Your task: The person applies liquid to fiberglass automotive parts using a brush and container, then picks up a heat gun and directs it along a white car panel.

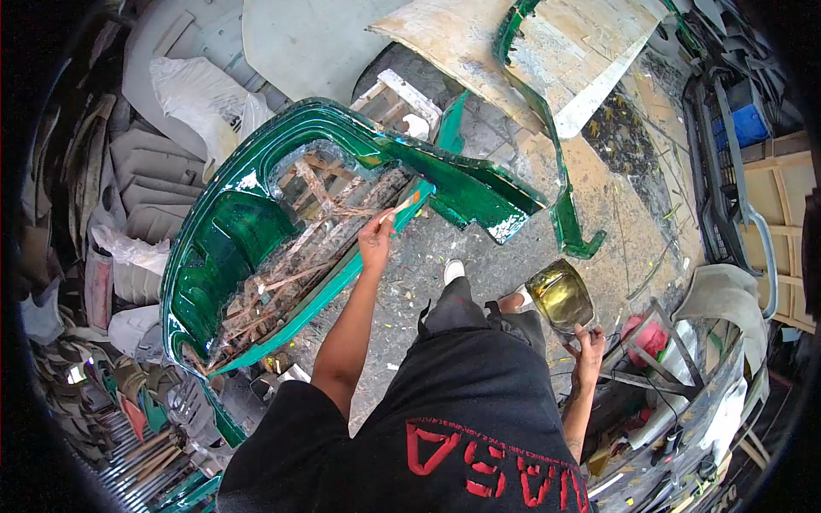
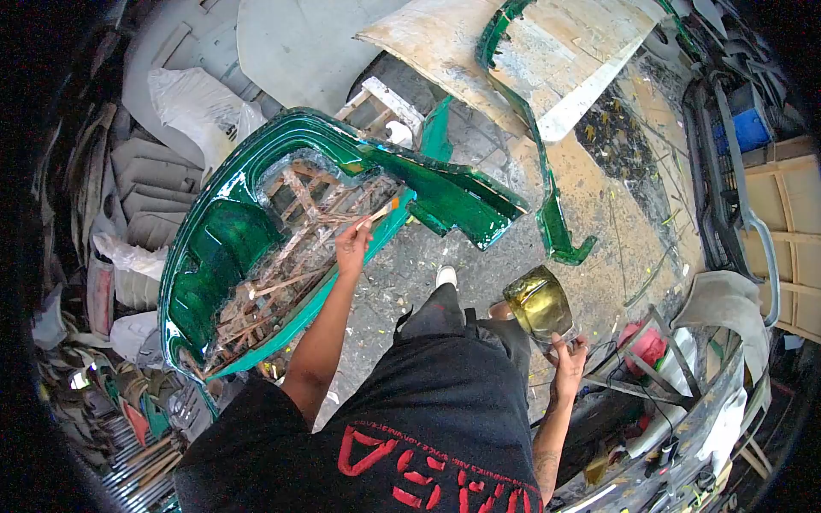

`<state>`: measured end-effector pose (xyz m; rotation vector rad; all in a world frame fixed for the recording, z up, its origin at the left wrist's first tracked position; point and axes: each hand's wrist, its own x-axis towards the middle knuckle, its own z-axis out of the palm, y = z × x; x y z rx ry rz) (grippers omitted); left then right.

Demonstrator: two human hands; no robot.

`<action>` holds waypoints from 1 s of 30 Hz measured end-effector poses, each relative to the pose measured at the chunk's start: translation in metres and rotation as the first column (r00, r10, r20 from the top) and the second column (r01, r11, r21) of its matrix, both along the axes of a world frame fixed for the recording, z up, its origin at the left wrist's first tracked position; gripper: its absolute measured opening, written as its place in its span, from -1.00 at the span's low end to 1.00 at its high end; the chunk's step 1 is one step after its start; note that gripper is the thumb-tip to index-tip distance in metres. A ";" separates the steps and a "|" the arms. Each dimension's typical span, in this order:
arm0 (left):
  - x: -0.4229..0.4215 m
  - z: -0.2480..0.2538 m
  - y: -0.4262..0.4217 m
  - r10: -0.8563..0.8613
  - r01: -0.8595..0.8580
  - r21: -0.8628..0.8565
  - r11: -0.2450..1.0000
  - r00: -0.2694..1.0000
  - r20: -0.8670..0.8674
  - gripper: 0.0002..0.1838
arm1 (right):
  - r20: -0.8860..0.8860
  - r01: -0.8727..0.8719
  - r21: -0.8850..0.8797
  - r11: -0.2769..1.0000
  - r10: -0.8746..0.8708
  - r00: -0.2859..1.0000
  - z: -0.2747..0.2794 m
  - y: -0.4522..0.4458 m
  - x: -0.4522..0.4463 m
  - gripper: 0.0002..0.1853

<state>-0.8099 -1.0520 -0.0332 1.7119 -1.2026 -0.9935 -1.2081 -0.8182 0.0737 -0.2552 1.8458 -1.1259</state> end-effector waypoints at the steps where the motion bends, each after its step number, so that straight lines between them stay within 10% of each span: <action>1: 0.002 0.005 0.000 0.038 -0.034 0.048 0.998 0.995 -0.095 -0.65 | -0.001 0.011 0.002 1.000 -0.011 1.000 0.000 0.000 0.001 -0.34; 30: -0.055 -0.020 0.016 -0.085 0.148 0.191 0.970 0.949 -0.302 -0.74 | -0.002 0.250 -0.034 0.968 -0.250 0.968 -0.004 0.077 -0.052 -0.31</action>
